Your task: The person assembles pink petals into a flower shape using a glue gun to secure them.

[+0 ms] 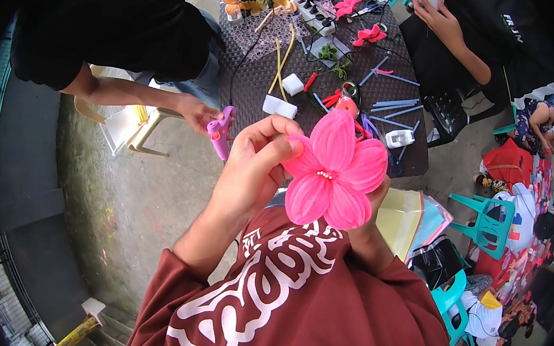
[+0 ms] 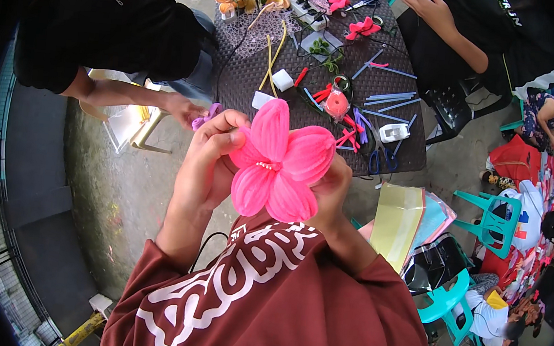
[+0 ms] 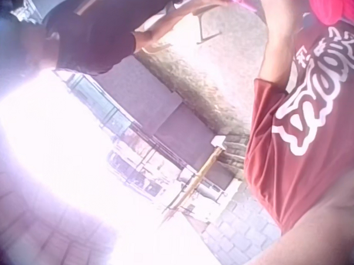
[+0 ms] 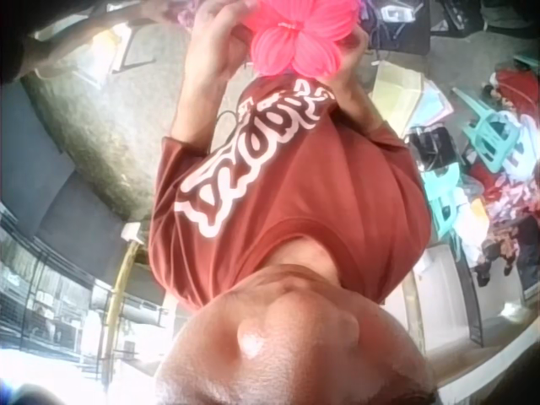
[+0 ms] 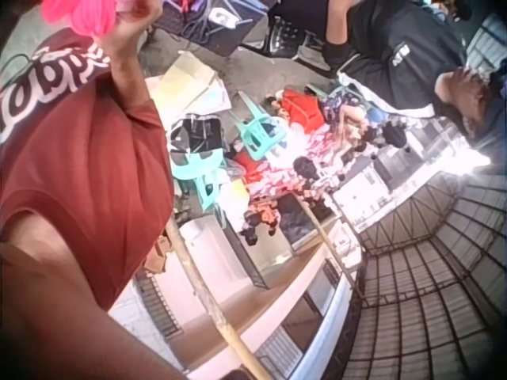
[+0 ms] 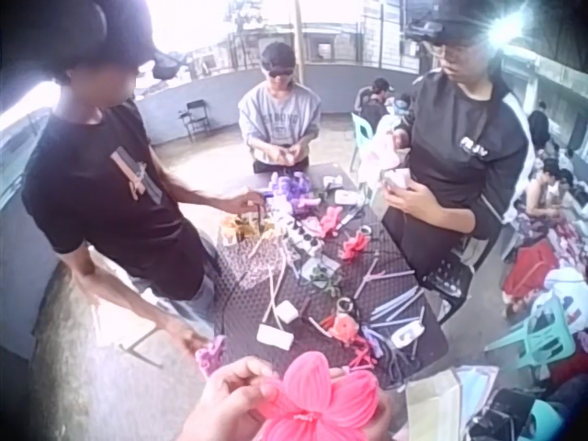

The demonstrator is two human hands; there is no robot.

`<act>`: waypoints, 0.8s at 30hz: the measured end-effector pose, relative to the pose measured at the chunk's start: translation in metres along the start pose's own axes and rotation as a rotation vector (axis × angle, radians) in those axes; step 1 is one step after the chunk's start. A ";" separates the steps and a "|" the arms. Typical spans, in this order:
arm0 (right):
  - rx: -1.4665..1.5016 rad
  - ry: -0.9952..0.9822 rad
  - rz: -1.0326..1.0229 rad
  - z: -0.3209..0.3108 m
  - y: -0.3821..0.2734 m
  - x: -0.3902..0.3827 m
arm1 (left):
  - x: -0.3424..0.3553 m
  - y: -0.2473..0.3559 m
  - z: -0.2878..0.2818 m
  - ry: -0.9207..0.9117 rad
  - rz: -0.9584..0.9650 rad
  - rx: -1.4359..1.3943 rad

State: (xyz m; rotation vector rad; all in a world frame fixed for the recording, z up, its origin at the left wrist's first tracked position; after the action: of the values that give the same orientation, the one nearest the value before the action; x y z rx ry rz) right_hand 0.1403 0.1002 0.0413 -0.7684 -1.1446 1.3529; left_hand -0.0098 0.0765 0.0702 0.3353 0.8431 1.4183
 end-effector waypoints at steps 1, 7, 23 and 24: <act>0.024 0.006 0.026 0.000 0.001 -0.001 | 0.000 -0.001 -0.001 -0.008 -0.007 -0.008; -0.111 -0.136 -0.068 -0.004 0.003 0.001 | -0.001 0.010 0.002 -0.111 0.039 0.259; -0.209 -0.096 -0.204 0.005 0.003 -0.001 | -0.003 0.016 0.001 0.064 0.220 0.653; -0.202 -0.088 -0.215 0.005 0.005 -0.002 | -0.004 0.015 0.000 0.070 0.231 0.658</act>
State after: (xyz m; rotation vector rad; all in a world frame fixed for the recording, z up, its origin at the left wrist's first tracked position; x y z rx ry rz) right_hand 0.1342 0.0975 0.0383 -0.7117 -1.4075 1.1115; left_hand -0.0204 0.0756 0.0815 0.9096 1.3558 1.3346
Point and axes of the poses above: each hand's wrist, its own x-axis towards the middle knuckle, its own z-axis out of the palm, y = z × x, the point moved 4 cm from there along x, towards the middle knuckle, and after that the axes turned 3 degrees about y, right-handed, at the moved point
